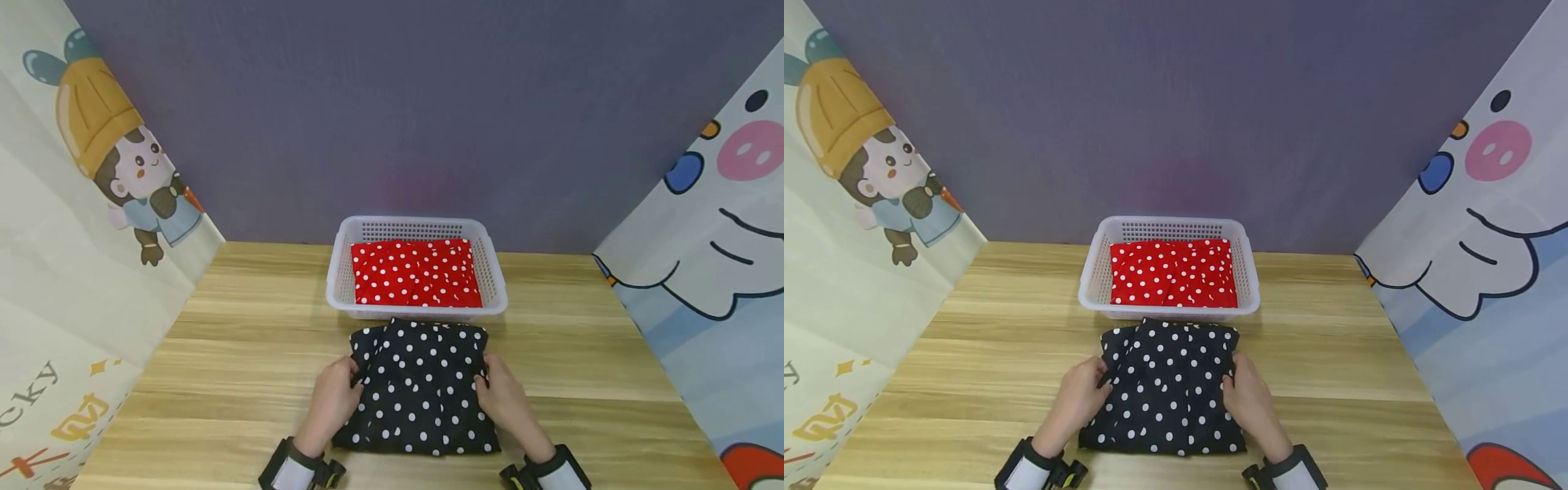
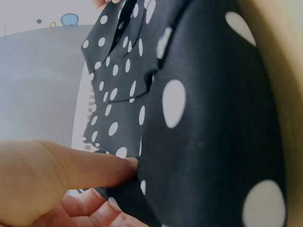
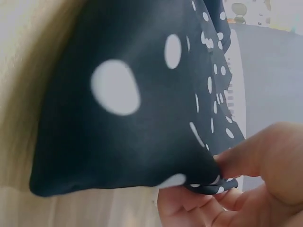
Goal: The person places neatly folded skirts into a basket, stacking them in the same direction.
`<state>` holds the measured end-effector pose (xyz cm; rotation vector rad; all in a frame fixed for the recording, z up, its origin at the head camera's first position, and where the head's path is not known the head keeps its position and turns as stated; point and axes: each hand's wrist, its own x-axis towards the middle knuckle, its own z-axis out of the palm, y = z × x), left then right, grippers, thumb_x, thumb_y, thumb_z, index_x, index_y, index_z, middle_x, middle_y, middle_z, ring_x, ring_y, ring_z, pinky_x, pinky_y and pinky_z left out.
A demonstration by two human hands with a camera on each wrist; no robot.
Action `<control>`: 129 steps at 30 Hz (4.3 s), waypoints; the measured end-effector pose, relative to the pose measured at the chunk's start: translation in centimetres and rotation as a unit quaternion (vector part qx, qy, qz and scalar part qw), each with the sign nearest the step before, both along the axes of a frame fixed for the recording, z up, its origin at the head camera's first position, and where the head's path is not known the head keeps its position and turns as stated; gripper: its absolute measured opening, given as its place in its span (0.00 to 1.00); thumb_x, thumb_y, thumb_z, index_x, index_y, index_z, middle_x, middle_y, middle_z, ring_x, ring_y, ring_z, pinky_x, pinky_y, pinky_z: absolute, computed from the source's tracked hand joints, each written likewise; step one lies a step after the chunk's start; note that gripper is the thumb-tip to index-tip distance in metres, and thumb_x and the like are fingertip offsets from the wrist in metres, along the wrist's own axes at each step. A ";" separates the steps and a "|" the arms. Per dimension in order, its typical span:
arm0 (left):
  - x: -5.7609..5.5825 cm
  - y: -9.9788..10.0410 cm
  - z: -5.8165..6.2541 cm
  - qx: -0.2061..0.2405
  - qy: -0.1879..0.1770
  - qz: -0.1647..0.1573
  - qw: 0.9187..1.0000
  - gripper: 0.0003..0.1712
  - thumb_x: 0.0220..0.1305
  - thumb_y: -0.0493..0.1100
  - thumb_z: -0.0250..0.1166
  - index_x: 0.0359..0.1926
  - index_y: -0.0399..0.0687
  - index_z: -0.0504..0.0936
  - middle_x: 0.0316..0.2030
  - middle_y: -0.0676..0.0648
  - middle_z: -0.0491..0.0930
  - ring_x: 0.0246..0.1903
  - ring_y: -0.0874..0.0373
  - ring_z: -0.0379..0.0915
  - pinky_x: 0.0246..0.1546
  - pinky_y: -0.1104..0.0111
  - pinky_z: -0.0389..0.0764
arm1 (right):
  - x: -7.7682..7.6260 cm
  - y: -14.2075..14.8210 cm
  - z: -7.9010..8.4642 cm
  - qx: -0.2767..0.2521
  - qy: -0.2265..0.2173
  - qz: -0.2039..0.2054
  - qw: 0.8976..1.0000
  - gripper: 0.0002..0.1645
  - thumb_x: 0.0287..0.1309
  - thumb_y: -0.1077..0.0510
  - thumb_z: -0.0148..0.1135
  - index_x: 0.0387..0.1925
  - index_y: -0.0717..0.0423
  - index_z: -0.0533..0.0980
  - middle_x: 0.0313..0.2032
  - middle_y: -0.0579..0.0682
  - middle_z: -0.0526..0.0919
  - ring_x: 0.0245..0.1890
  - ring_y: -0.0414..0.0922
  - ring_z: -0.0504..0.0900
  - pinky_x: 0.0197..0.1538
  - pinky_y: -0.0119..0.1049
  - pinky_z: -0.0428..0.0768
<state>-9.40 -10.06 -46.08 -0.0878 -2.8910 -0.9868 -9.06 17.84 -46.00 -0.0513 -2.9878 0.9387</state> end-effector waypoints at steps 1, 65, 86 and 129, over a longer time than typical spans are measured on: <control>0.3 0.0 0.1 0.002 0.005 0.002 1.000 0.11 0.43 0.31 0.69 0.29 0.39 0.77 0.22 0.49 0.74 0.23 0.58 0.68 0.23 0.68 0.69 | 0.2 0.0 0.2 0.001 0.003 -0.002 1.000 0.16 0.55 0.65 0.55 0.46 0.66 0.67 0.38 0.58 0.76 0.34 0.49 0.75 0.33 0.42 0.75; -11.6 0.9 10.2 0.000 0.121 0.003 0.993 0.10 0.48 0.32 0.66 0.34 0.34 0.79 0.26 0.40 0.78 0.28 0.46 0.75 0.29 0.57 0.75 | -10.6 0.7 9.2 0.011 0.171 -0.006 0.985 0.14 0.57 0.63 0.53 0.43 0.69 0.67 0.30 0.58 0.72 0.26 0.51 0.70 0.26 0.39 0.66; -16.5 1.0 11.7 -0.009 0.115 -0.007 0.993 0.03 0.47 0.30 0.59 0.23 0.38 0.72 0.22 0.43 0.73 0.22 0.51 0.66 0.21 0.64 0.68 | -15.7 0.1 11.4 0.005 0.137 -0.012 0.991 0.17 0.60 0.62 0.48 0.46 0.72 0.65 0.36 0.63 0.72 0.34 0.55 0.71 0.36 0.47 0.70; -22.8 2.3 7.5 -0.131 -0.038 0.002 0.991 0.14 0.48 0.34 0.60 0.39 0.33 0.77 0.40 0.38 0.78 0.41 0.43 0.74 0.43 0.57 0.75 | -21.0 -0.9 7.8 0.085 -0.047 -0.032 0.995 0.28 0.60 0.58 0.46 0.58 0.72 0.60 0.52 0.69 0.72 0.51 0.62 0.74 0.52 0.52 0.72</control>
